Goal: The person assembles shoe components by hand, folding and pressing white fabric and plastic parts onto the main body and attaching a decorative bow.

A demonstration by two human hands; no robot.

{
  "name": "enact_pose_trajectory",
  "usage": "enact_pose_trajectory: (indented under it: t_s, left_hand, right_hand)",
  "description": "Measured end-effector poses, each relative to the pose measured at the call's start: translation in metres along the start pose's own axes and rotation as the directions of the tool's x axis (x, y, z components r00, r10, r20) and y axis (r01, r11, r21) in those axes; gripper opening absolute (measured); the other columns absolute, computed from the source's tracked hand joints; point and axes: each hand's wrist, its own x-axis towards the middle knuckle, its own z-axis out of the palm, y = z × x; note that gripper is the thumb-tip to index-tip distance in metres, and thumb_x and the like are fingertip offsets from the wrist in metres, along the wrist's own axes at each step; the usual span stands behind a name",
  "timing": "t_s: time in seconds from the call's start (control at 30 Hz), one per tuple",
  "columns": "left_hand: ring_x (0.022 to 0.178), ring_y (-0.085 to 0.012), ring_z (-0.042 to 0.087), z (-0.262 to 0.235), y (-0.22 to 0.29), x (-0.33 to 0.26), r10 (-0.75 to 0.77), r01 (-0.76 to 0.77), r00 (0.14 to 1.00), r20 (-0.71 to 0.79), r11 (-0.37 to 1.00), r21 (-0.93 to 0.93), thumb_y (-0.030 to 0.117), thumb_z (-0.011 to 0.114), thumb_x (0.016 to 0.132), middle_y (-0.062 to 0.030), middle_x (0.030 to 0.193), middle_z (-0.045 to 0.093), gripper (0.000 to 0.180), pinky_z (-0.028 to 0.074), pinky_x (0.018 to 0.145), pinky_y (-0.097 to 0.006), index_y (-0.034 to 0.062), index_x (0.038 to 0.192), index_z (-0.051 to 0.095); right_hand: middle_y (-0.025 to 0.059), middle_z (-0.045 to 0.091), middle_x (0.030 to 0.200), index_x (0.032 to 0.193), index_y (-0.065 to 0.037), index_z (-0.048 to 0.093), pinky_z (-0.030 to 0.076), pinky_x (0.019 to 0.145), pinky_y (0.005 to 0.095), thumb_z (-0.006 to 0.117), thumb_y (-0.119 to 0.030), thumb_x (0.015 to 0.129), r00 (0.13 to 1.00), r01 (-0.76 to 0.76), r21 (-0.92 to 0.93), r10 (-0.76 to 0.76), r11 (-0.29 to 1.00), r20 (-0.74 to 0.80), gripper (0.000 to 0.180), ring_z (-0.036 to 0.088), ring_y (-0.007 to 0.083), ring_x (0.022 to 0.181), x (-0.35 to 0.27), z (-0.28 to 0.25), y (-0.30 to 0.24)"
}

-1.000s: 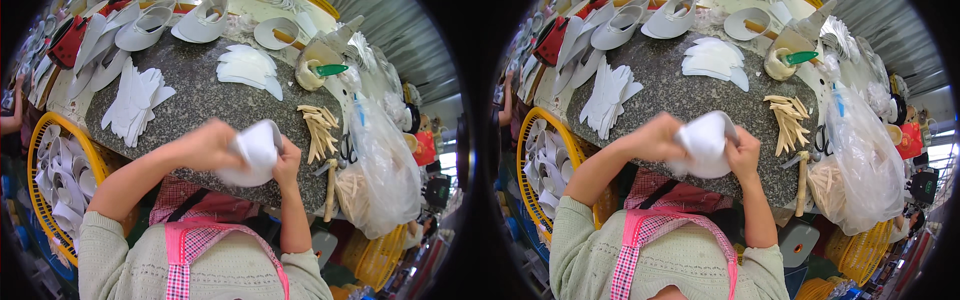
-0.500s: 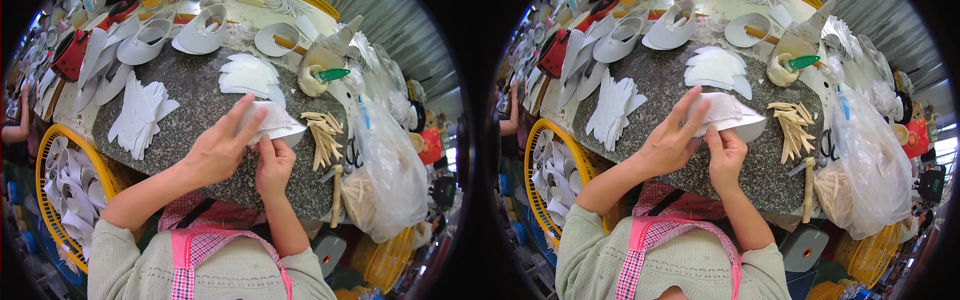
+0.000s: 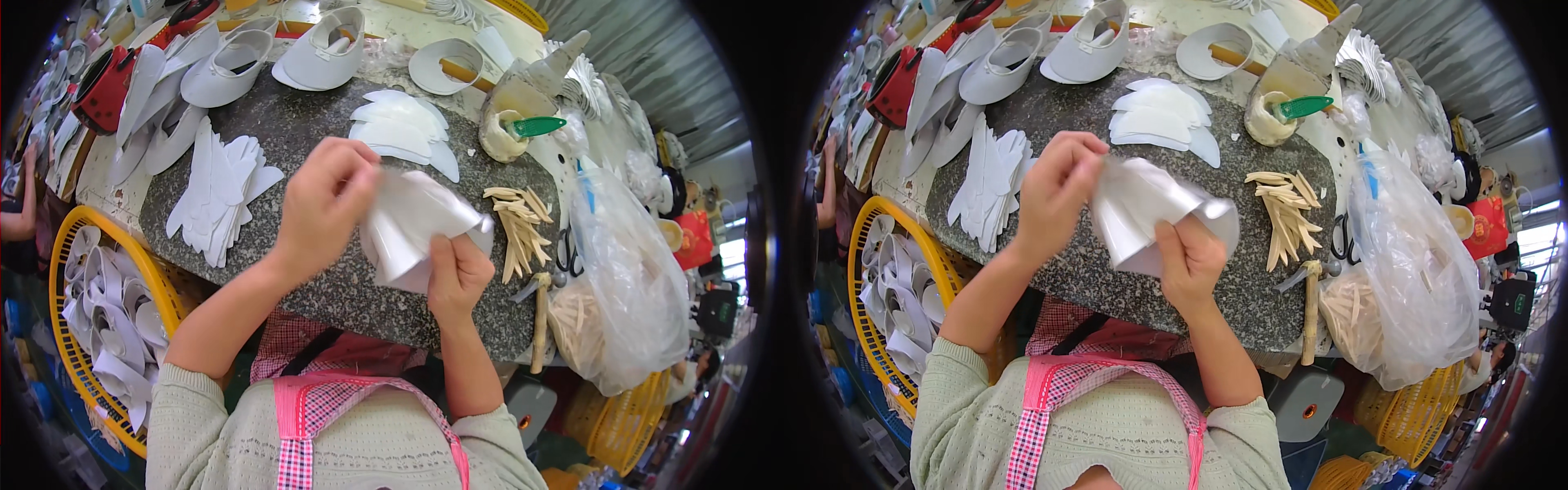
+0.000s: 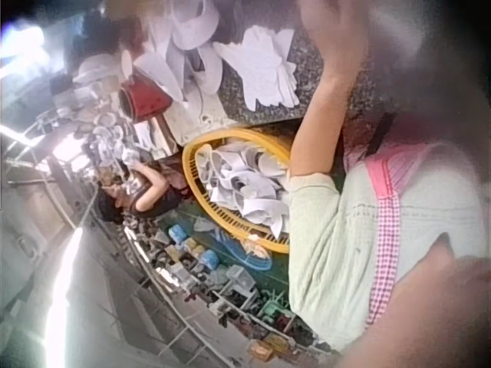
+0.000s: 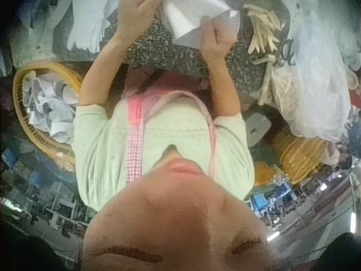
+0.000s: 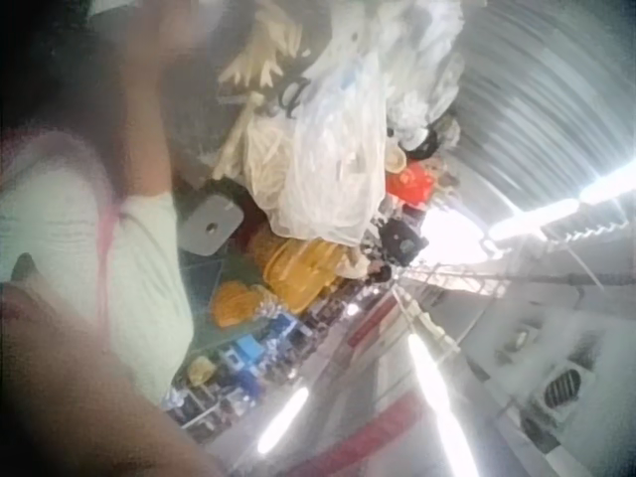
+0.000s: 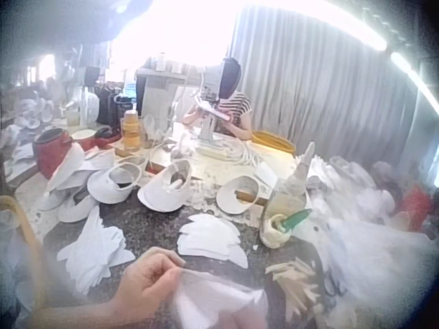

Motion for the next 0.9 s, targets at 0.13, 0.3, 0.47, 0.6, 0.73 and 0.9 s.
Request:
enact_pose_trajectory:
  t_s: [0.13, 0.3, 0.47, 0.6, 0.73, 0.9]
  left_hand:
    - [0.085, -0.0103, 0.058, -0.004, -0.014, 0.005, -0.595, 0.624, 0.687, 0.418, 0.187, -0.759, 0.02, 0.053, 0.09, -0.0049, 0.094, 0.06, 0.016, 0.048, 0.076, -0.027, 0.0043, 0.093, 0.056]
    - [0.082, -0.0079, 0.055, 0.002, -0.024, 0.012, -0.413, 0.613, 0.774, 0.479, 0.3, -0.731, 0.024, 0.048, 0.094, -0.0027, 0.091, 0.06, 0.021, 0.045, 0.075, -0.024, 0.0046, 0.087, 0.052]
    - [0.07, -0.0096, 0.048, 0.001, -0.047, 0.005, -0.228, 0.346, 0.927, 0.299, 0.828, -0.441, 0.022, 0.048, 0.094, 0.0, 0.077, 0.055, 0.021, 0.039, 0.066, -0.023, 0.0039, 0.084, 0.052]
    - [0.072, -0.0242, 0.059, -0.005, -0.064, -0.033, -0.088, 0.164, 0.917, 0.388, 0.972, -0.168, 0.026, 0.058, 0.083, -0.0079, 0.077, 0.062, 0.022, 0.04, 0.071, -0.035, 0.0057, 0.093, 0.055]
    - [0.093, -0.021, 0.059, -0.029, -0.047, -0.063, -0.238, 0.427, 0.652, 0.72, 0.9, -0.089, 0.045, 0.07, 0.068, -0.0064, 0.095, 0.065, 0.056, 0.028, 0.094, -0.037, 0.013, 0.112, 0.058]
    - [0.11, -0.0231, 0.052, -0.037, -0.044, -0.077, 0.113, -0.063, 0.648, 0.753, 0.993, -0.095, 0.036, 0.076, 0.061, -0.0031, 0.112, 0.059, 0.036, 0.021, 0.1, -0.052, 0.0086, 0.082, 0.064]
  right_hand:
    - [0.0156, 0.061, 0.102, 0.107, 0.013, 0.054, 0.046, 0.08, 0.0299, 0.054, -0.016, 0.09, 0.973, -0.17, 0.642, 0.232, 0.747, -0.012, 0.033, 0.06, 0.0187, 0.089, -0.003, -0.001, 0.012]
    - [0.0162, 0.06, 0.104, 0.106, 0.013, 0.054, 0.046, 0.082, 0.033, 0.059, -0.021, 0.087, 0.995, -0.095, 0.573, 0.074, 0.814, 0.061, 0.04, 0.06, 0.0209, 0.091, 0.006, -0.02, 0.018]
    - [0.0166, 0.065, 0.087, 0.09, 0.01, 0.063, 0.046, 0.073, 0.0293, 0.065, -0.014, 0.079, 0.956, 0.209, -0.108, -0.18, 0.972, 0.233, 0.026, 0.062, 0.0227, 0.082, 0.005, -0.035, 0.015]
    - [0.0101, 0.064, 0.087, 0.088, 0.006, 0.065, 0.046, 0.075, 0.0296, 0.067, -0.002, 0.073, 0.917, -0.233, 0.004, 0.218, 0.972, 0.333, 0.017, 0.06, 0.0183, 0.08, -0.038, -0.029, 0.05]
    - [0.013, 0.058, 0.101, 0.108, -0.002, 0.058, 0.044, 0.081, 0.0309, 0.07, -0.006, 0.07, 0.75, -0.53, 0.132, 0.389, 0.838, 0.535, 0.041, 0.057, 0.0226, 0.095, -0.051, -0.018, 0.046]
    - [0.0109, 0.059, 0.108, 0.105, -0.004, 0.059, 0.045, 0.082, 0.033, 0.076, -0.014, 0.066, 0.747, 0.011, -0.239, 0.151, 0.971, 0.648, 0.043, 0.059, 0.0249, 0.095, -0.052, -0.015, 0.043]
